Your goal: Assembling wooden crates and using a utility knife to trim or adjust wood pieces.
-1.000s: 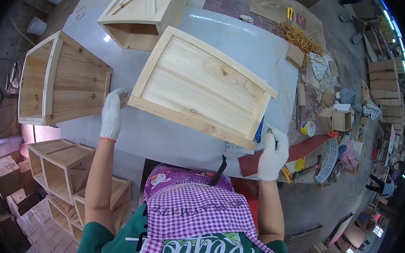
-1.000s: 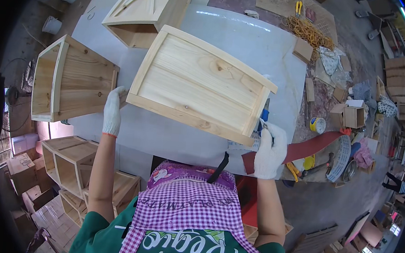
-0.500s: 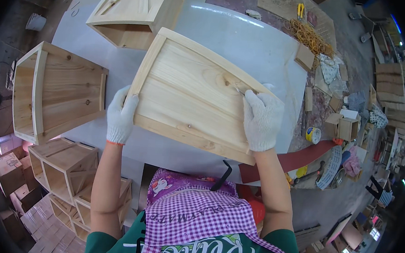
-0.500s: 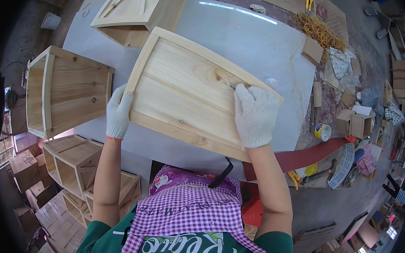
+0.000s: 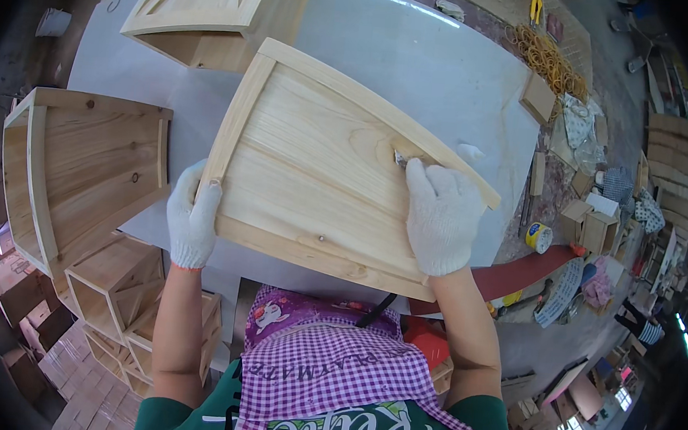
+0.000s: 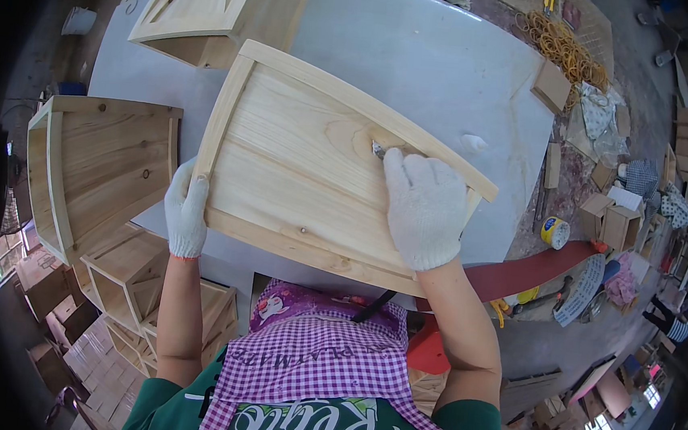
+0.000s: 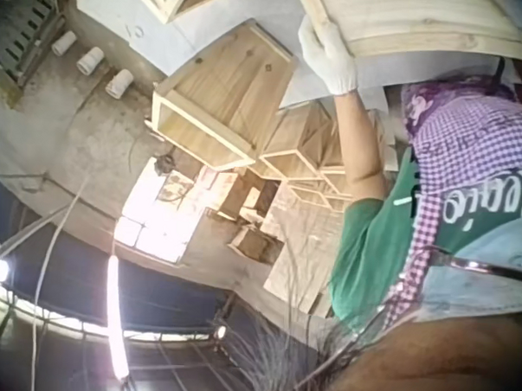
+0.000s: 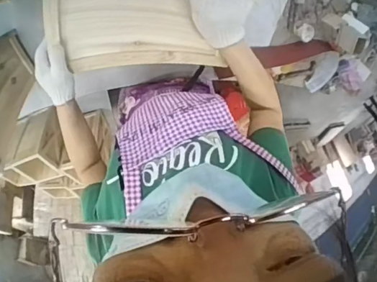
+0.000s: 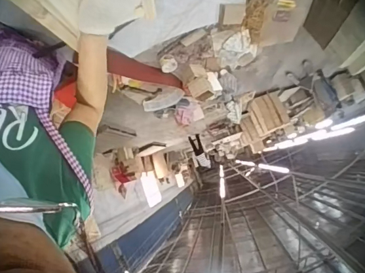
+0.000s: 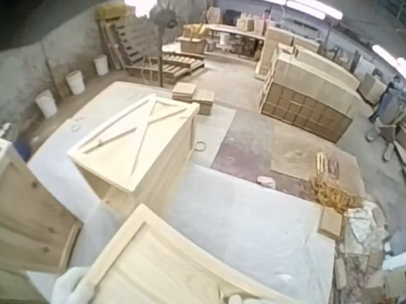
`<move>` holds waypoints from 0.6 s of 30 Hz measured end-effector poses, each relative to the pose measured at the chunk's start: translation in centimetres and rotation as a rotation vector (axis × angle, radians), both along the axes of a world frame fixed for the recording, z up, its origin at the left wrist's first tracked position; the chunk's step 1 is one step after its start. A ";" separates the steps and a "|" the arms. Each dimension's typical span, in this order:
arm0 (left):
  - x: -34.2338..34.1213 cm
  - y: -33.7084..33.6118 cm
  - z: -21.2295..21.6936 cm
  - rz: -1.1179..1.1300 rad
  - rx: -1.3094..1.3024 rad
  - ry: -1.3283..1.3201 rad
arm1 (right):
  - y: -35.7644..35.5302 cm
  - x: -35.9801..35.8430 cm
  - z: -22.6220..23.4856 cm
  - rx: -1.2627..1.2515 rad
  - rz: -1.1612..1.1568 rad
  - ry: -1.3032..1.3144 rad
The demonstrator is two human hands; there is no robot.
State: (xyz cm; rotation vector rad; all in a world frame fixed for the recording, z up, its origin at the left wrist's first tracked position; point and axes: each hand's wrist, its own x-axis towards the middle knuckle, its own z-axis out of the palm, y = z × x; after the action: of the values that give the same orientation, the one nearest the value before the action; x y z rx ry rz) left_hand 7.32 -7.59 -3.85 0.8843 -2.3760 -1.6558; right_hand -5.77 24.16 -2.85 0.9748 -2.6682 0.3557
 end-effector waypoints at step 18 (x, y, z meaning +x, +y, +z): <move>0.6 -0.5 -0.4 -0.014 -0.008 0.002 | -0.2 0.6 0.6 -0.004 -0.049 -0.138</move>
State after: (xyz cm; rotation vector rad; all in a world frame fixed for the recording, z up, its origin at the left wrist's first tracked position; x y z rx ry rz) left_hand 7.90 -8.08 -4.29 0.8670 -2.3912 -1.6507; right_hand -5.12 23.98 -2.26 0.9126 -2.8076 0.4324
